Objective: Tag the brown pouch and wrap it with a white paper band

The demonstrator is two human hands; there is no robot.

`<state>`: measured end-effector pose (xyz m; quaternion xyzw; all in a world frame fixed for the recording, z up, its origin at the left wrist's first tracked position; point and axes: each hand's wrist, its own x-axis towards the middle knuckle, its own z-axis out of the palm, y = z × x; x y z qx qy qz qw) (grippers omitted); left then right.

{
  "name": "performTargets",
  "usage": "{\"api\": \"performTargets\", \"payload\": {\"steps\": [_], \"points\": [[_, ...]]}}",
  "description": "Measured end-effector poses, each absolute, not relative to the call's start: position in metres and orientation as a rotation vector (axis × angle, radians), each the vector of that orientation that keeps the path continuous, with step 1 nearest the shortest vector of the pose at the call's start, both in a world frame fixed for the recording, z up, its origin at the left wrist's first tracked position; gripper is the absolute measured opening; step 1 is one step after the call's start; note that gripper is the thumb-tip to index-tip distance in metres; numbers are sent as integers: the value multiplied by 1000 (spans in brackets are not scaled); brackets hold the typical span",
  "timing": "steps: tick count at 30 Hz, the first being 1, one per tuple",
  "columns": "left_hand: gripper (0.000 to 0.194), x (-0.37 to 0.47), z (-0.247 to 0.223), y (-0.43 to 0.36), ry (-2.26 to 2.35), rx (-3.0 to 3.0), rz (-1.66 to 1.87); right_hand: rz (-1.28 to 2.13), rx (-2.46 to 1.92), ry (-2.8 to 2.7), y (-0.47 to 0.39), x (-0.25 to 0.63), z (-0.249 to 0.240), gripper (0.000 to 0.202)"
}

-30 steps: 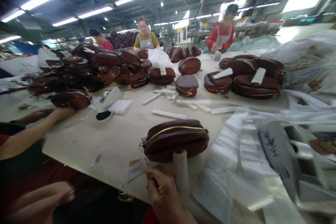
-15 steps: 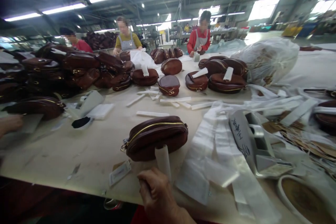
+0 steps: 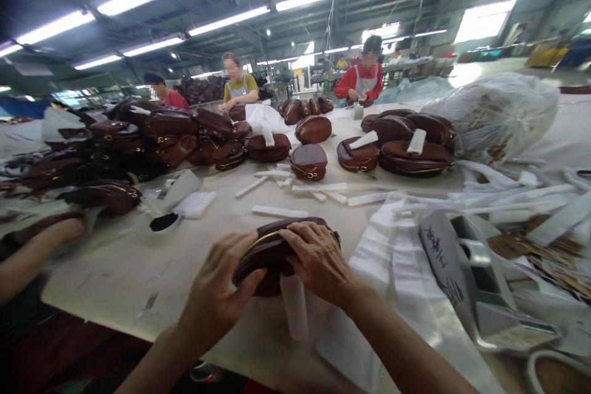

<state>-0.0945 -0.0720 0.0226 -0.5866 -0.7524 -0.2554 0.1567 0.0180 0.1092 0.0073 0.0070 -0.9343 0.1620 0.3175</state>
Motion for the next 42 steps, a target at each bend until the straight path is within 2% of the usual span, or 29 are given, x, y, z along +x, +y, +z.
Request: {"api": "performTargets", "payload": {"steps": [4, 8, 10, 14, 17, 21, 25, 27, 30, 35, 42], "points": [[35, -96, 9, -46, -2106, -1713, -534, 398, -22, -2585, 110, 12, 6, 32], [19, -102, 16, -35, -2369, -1722, -416, 456, -30, -2689, 115, 8, 14, 21], [14, -104, 25, -33, -2455, -1740, -410, 506, -1, -2709, 122, 8, 18, 19], [17, -106, 34, -29, -2495, -1612, -429, 459, -26, -2705, 141, 12, 18, 15], [16, -112, 29, -25, -2440, -1564, -469, 389, -88, -2619, 150, 14, 8, 16], [14, -127, 18, -23, -2454, -1743, -474, 498, -149, -2572, 145, 13, -5, 13], [15, -140, 14, -34, -2205, -1863, -552, 559, -103, -2568, 130, 18, -1, 24], [17, -143, 13, -42, -2096, -1917, -580, 721, -55, -2571, 132, 19, 5, 34], [22, -143, 10, -49, -2035, -1917, -662, 853, -261, -2539, 160, 5, 8, 41], [25, -142, 1, -51, -2024, -1857, -777, 359, -698, -2751, 235, -56, -12, 14], [25, -150, -15, -53, -1940, -1878, -760, 185, -801, -2826, 283, -116, -60, 24]]}}
